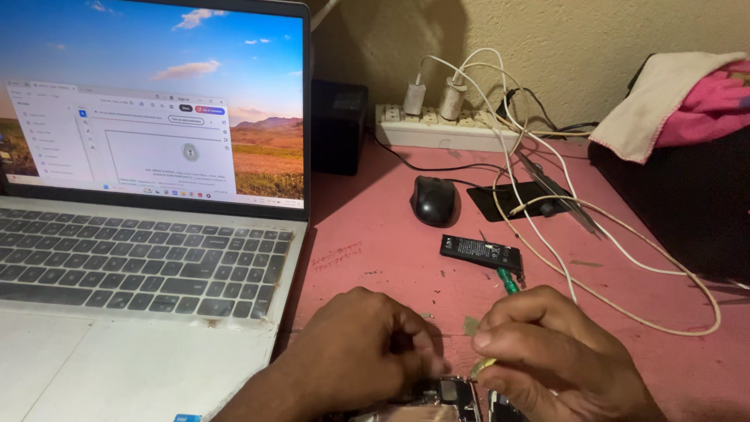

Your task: The person uses a green-handled screwdriver to remove screws and pry open a smartphone. They detach the back cover, disconnect the battery, and remove the battery from the device.

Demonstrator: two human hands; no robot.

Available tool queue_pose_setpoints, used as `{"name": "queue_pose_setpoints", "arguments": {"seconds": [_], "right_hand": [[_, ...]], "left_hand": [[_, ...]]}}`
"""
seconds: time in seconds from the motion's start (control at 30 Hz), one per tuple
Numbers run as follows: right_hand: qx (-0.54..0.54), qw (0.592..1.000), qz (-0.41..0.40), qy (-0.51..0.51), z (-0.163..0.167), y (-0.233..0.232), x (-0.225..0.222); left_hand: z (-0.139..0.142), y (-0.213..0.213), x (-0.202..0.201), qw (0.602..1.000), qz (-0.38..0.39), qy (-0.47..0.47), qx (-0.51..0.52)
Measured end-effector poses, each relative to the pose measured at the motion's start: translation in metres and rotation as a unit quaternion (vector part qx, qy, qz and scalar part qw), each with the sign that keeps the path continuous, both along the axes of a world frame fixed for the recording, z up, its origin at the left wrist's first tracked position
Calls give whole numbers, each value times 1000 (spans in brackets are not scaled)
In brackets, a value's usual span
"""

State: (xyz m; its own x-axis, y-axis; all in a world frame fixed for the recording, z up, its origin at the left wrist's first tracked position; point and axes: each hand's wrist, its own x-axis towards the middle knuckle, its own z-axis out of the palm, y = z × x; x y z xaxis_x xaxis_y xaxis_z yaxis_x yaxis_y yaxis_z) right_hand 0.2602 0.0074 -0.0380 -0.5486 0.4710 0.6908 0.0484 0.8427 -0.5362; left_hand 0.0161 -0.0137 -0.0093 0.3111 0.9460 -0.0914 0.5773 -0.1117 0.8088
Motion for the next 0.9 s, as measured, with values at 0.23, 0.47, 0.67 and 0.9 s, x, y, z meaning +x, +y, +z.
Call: {"name": "queue_pose_setpoints", "arguments": {"seconds": [0.23,0.47,0.67,0.9], "right_hand": [[-110,994,1,-14,-4,0,3],[-122,991,51,2,-10,3,5],[-195,976,80,50,-13,4,13],[-279,949,123,80,-14,6,13]], "left_hand": [[-2,5,-10,999,-38,-33,-18],[4,4,-8,998,-37,10,-45],[2,5,-8,999,-44,6,-30],[0,5,-7,999,-42,22,-26]]}}
